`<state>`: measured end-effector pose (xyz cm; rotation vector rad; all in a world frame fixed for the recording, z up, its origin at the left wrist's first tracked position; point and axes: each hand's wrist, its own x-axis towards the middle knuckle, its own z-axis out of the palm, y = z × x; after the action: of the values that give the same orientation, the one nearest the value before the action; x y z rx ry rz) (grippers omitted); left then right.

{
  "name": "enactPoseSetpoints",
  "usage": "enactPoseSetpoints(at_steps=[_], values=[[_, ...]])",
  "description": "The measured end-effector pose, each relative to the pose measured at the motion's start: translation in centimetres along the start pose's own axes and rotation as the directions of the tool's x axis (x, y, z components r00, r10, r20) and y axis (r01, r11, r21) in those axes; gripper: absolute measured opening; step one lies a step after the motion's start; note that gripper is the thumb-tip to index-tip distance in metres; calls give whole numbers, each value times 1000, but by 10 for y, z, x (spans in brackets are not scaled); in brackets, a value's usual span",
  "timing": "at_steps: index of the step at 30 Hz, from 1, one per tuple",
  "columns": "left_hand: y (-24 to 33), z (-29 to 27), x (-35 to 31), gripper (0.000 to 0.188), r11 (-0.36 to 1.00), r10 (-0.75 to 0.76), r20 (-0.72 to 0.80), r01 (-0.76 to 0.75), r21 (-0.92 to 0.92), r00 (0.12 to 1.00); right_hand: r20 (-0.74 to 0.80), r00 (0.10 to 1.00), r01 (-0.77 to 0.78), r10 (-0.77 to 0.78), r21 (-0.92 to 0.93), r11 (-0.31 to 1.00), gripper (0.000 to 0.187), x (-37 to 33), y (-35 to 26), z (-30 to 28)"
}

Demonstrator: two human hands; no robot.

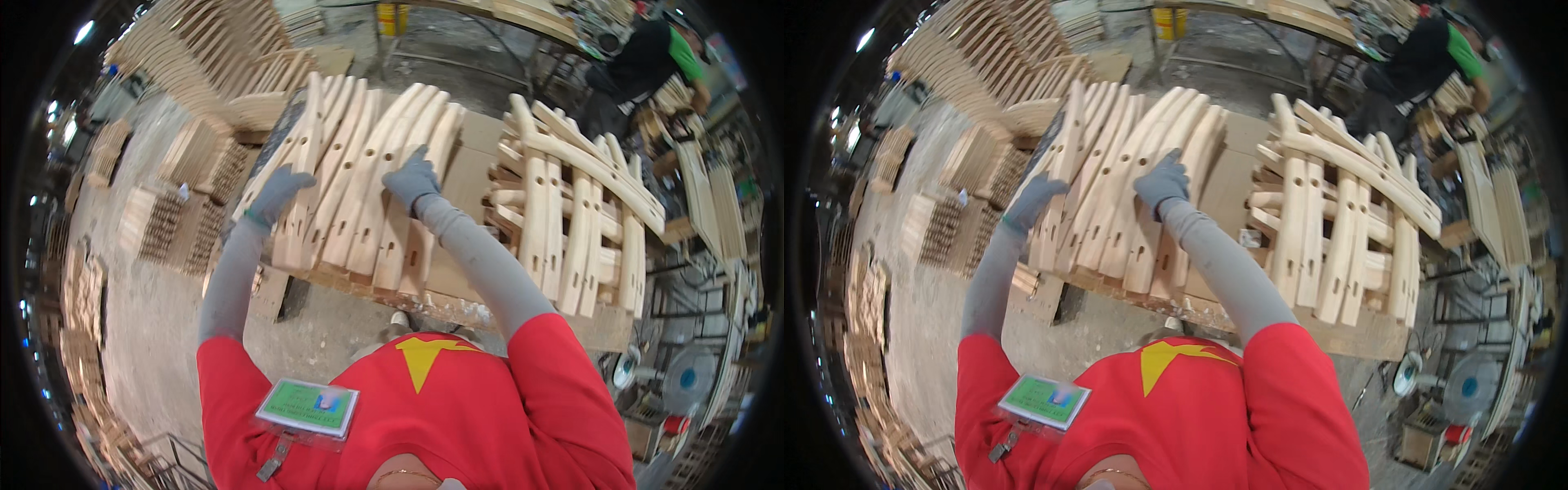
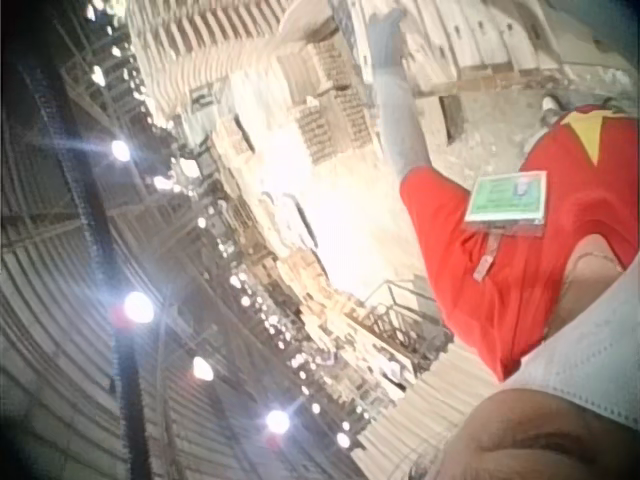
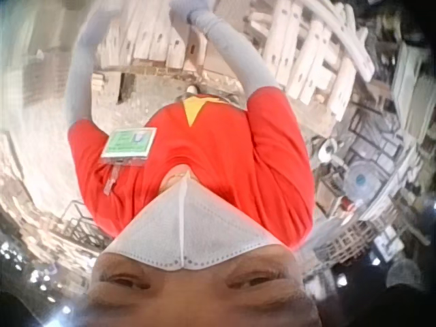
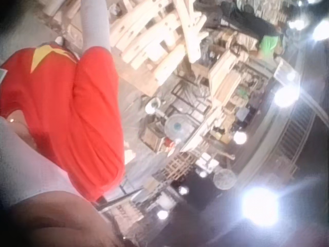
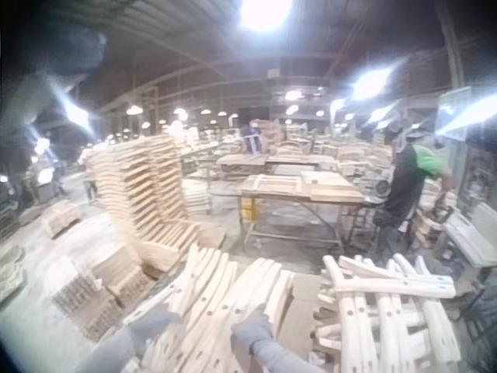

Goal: The person applies glue to the holes of stacked wooden chair components using a small brush and a container. They repeatedly dip the brush into the glue and apply it to each hole, then place the treated pieces aside.

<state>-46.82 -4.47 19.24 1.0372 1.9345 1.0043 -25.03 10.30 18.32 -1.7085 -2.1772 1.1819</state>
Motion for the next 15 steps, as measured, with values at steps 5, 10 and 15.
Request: enactPoseSetpoints(at_steps=[5, 10, 15], values=[[52, 101, -58, 42, 824, 230, -110, -254, -507, 967, -66, 977, 213, -204, 415, 885, 74, 2, 32, -33], [69, 199, -81, 44, 886, 270, -480, -411, -216, 835, -22, 851, 436, -524, 586, 683, 71, -43, 43, -138], [143, 296, -109, 36, 683, 313, 115, -139, -717, 943, -25, 698, 648, -716, 449, 615, 73, -77, 142, -248]])
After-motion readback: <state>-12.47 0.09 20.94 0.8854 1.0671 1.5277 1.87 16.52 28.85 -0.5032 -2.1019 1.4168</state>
